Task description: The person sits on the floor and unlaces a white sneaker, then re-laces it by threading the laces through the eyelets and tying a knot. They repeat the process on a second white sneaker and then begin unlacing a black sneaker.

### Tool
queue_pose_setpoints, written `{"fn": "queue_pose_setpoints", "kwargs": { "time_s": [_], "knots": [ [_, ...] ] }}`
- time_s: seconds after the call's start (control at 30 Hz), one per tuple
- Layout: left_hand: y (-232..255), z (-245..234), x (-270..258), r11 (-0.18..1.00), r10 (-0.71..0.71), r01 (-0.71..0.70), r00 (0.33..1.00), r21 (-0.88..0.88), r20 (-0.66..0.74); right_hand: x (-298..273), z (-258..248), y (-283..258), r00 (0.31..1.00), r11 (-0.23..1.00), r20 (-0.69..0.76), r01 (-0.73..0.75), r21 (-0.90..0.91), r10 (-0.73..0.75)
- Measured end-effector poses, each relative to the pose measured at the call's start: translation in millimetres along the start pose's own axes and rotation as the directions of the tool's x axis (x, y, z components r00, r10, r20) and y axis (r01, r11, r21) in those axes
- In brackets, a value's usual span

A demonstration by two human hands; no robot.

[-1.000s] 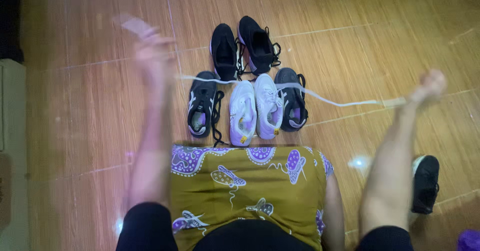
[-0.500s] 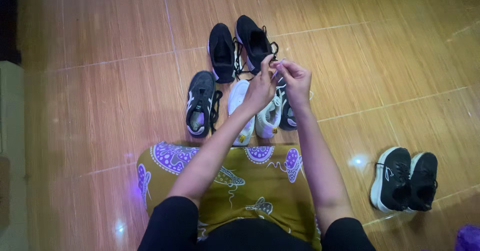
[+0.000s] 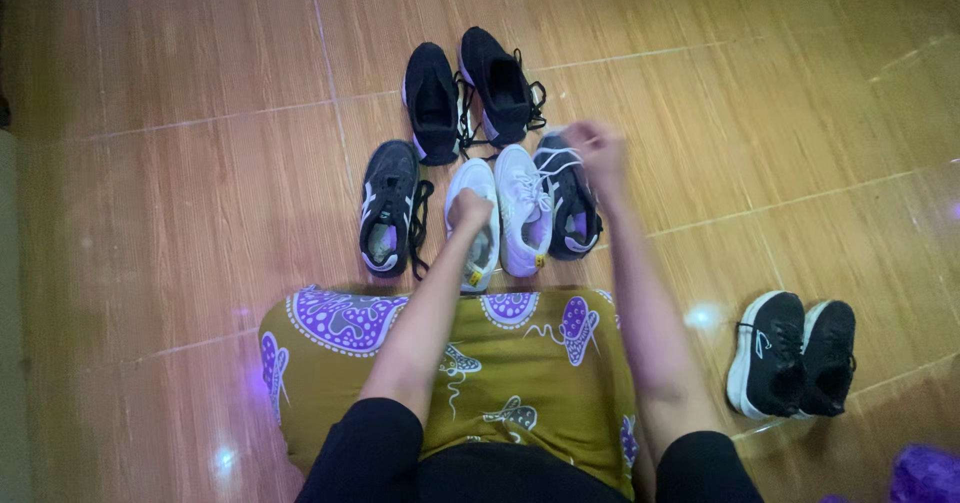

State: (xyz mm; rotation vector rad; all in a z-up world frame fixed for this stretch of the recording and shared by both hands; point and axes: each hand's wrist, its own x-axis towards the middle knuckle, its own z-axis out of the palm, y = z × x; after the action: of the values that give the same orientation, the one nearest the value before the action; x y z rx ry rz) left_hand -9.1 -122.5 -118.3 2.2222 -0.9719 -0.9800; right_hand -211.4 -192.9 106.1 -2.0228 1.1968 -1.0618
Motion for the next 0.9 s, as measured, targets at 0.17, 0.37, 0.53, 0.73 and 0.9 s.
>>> {"fn": "queue_pose_setpoints", "kwargs": {
  "time_s": [0.17, 0.37, 0.53, 0.73, 0.9],
  "knots": [
    [-13, -20, 6, 0.907, -0.018, 0.050, 0.997, -0.417, 0.081, -34, 95, 25, 0.922, 0.913, 0.373, 0.236, -0.332, -0.103],
    [-17, -10, 1, 0.790, 0.064, 0.062, 0.981, -0.610, 0.183, -48, 121, 34, 0.911, 0.877, 0.411, 0.230, -0.421, -0.041],
    [-24, -13, 5, 0.660, 0.086, 0.146, 0.960, -0.737, 0.267, -50, 129, 31, 0.926, 0.890, 0.378, 0.170, -0.424, 0.003],
    [-32, -12, 6, 0.569, 0.102, 0.262, 0.918, -0.779, 0.383, -55, 130, 28, 0.930, 0.880, 0.356, 0.242, -0.409, -0.090],
    [-35, -8, -4, 0.665, 0.196, -0.078, 0.978, -0.743, 0.073, -57, 137, 31, 0.936, 0.871, 0.352, 0.175, -0.460, -0.003]
  ]
}}
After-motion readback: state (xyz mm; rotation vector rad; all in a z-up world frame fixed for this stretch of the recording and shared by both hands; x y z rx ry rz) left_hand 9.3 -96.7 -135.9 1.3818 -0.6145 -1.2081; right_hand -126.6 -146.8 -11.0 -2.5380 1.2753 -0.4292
